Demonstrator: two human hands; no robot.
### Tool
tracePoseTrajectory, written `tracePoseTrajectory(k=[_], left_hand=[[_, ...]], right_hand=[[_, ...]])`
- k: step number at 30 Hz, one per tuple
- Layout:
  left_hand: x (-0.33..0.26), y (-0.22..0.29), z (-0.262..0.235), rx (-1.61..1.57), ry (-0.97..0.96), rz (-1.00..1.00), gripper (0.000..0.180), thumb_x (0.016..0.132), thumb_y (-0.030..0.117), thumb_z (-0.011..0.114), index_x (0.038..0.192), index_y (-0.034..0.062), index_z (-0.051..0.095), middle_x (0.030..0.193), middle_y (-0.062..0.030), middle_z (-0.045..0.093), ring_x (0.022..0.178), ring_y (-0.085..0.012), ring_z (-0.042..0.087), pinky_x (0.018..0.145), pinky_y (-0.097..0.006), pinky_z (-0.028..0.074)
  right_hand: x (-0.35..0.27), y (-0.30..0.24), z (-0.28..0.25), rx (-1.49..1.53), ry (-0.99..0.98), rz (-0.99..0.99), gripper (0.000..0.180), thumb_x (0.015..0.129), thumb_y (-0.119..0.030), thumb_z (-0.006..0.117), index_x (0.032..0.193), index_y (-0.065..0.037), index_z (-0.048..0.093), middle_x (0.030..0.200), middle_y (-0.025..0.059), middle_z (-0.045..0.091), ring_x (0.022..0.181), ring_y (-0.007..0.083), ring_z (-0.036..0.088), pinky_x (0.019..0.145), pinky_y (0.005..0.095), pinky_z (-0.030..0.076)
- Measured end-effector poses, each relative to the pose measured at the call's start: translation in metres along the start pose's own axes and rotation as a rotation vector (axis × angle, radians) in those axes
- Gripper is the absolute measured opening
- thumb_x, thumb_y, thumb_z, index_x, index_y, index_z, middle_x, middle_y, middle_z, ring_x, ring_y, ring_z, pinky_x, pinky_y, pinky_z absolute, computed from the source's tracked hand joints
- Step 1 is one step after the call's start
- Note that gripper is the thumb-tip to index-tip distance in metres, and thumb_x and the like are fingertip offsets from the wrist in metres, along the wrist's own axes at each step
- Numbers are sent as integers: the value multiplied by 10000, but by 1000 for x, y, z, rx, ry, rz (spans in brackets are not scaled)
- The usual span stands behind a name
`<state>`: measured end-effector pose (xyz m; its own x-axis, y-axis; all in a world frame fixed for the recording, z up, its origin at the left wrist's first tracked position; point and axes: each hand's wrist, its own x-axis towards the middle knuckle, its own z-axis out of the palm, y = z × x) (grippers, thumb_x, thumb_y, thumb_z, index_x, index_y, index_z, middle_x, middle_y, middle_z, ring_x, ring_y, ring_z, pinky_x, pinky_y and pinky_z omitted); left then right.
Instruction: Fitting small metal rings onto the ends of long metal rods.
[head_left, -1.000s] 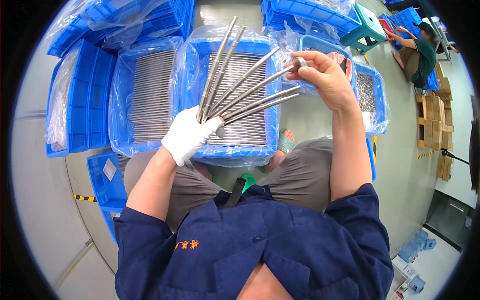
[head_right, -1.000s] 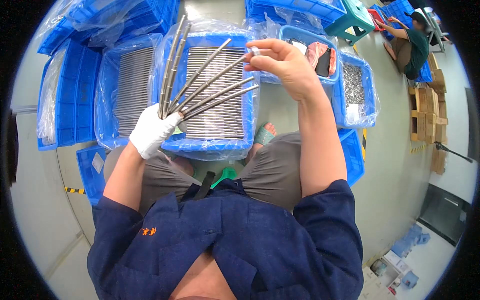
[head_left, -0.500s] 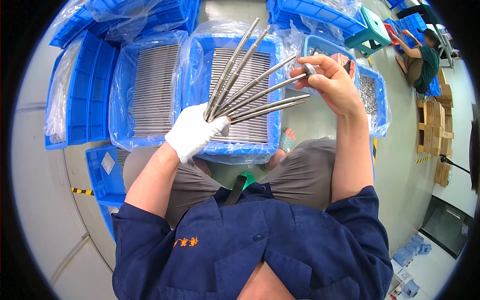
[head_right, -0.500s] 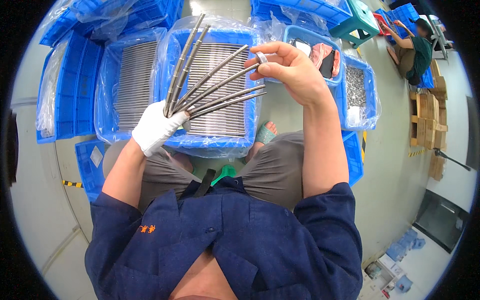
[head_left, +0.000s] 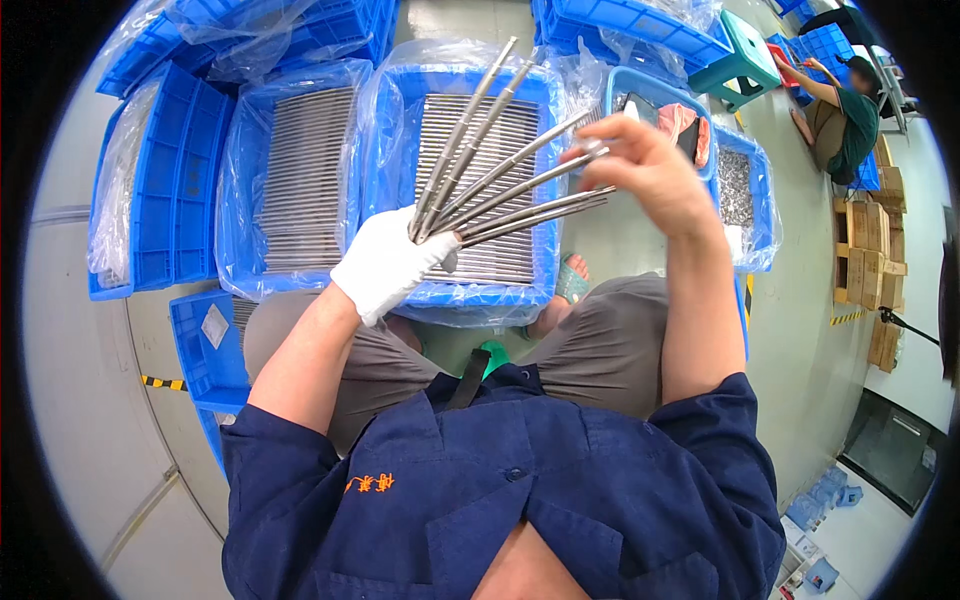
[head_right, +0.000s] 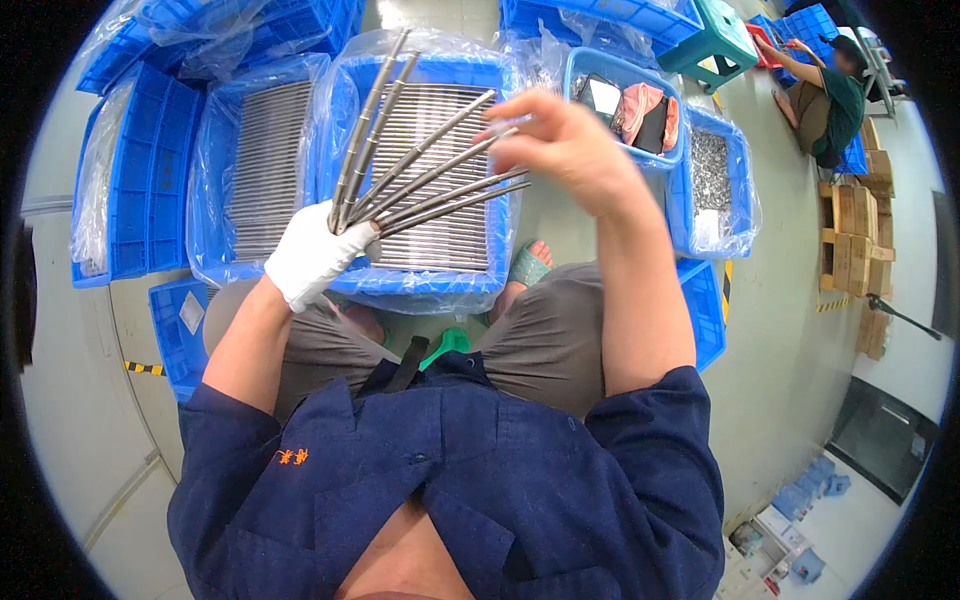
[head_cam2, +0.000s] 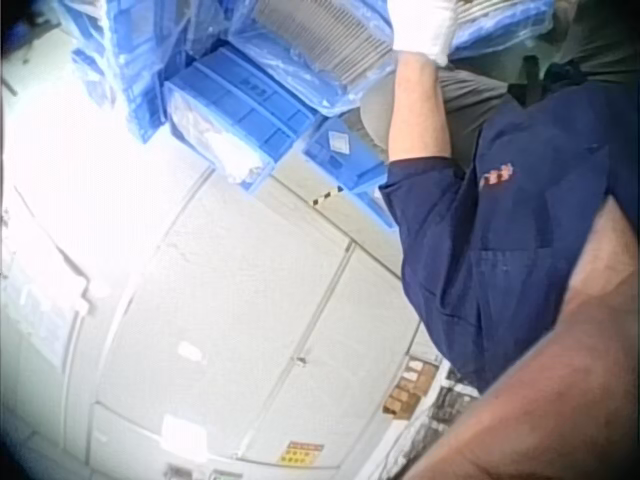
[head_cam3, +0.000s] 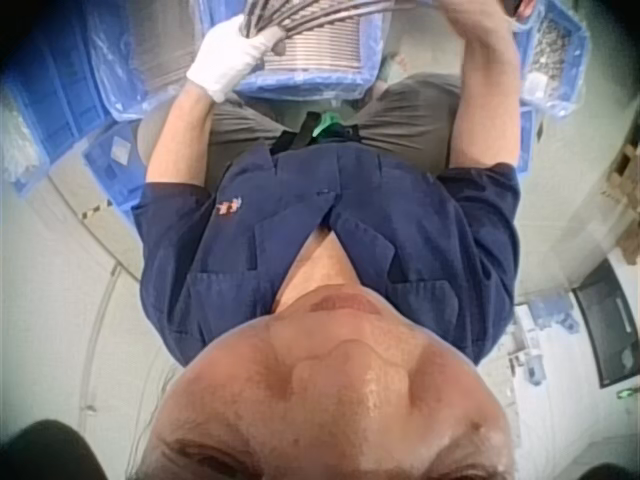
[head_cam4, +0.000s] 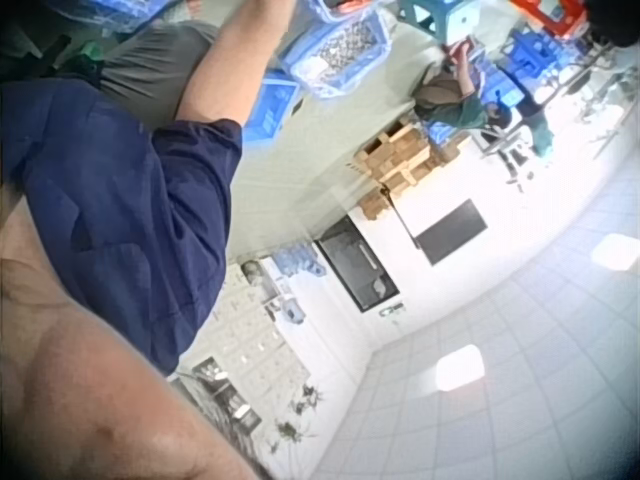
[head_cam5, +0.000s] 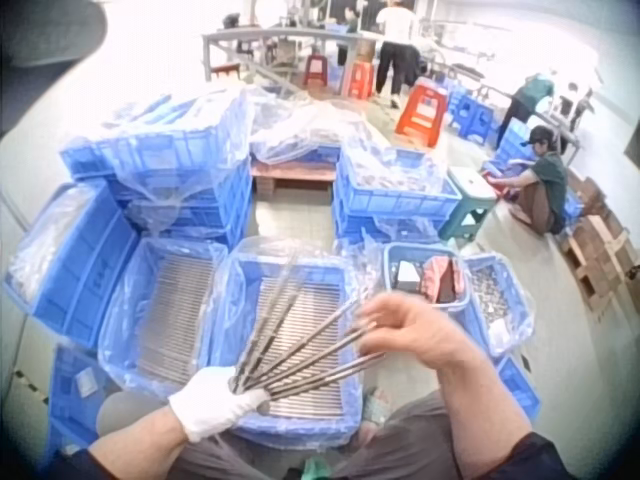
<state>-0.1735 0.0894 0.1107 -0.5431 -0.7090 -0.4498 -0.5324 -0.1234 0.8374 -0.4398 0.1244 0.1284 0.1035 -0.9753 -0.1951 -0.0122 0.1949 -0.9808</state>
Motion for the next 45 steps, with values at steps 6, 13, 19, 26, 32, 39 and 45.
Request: tracePoseTrajectory(k=[6,13,19,26,32,39,45], left_hand=[[0,-3,-1,28,19,1,178,780,204,582,795,27,591,658,-27,592,623,-97,506,599,-251,415],[0,-3,5,22,-60,-11,162,769,181,572,764,20,587,633,-36,591,615,-113,535,593,-257,424],[0,-5,7,78,-65,22,170,769,190,570,765,21,585,624,-33,585,600,-114,531,583,-257,423],[1,-8,10,84,-76,9,269,796,274,557,825,7,576,632,-91,587,603,-178,562,587,-287,438],[2,-12,7,-14,-92,77,248,824,250,510,884,14,557,633,-44,567,574,-126,507,553,-267,412],[-6,-3,5,-166,-189,-117,281,856,295,433,816,33,528,550,-18,520,463,-74,406,446,-227,336],[-12,1,6,-194,-362,-156,299,852,334,446,751,58,501,533,-15,492,429,-62,379,396,-208,295]], right_hand=[[2,1,-4,-26,20,19,276,773,-90,599,1029,-20,523,891,106,618,730,135,584,705,249,459],[9,4,-13,276,-66,-1,265,810,-121,577,1053,-36,512,950,124,602,787,145,593,742,252,480],[5,5,-15,218,-80,-37,279,788,-111,599,1041,-25,517,942,111,608,782,131,585,738,255,473],[12,9,5,65,-120,35,287,764,-34,594,1040,-32,516,972,140,596,814,171,595,761,289,467],[11,10,3,26,-90,-12,295,765,-58,608,1045,-32,520,953,132,608,820,152,592,771,274,462],[8,8,-20,124,92,-5,271,815,-144,565,1067,-54,520,960,105,603,858,137,580,799,254,463],[14,15,-10,243,-140,-100,309,803,-192,599,1070,-62,514,985,104,588,853,145,574,806,272,459]])
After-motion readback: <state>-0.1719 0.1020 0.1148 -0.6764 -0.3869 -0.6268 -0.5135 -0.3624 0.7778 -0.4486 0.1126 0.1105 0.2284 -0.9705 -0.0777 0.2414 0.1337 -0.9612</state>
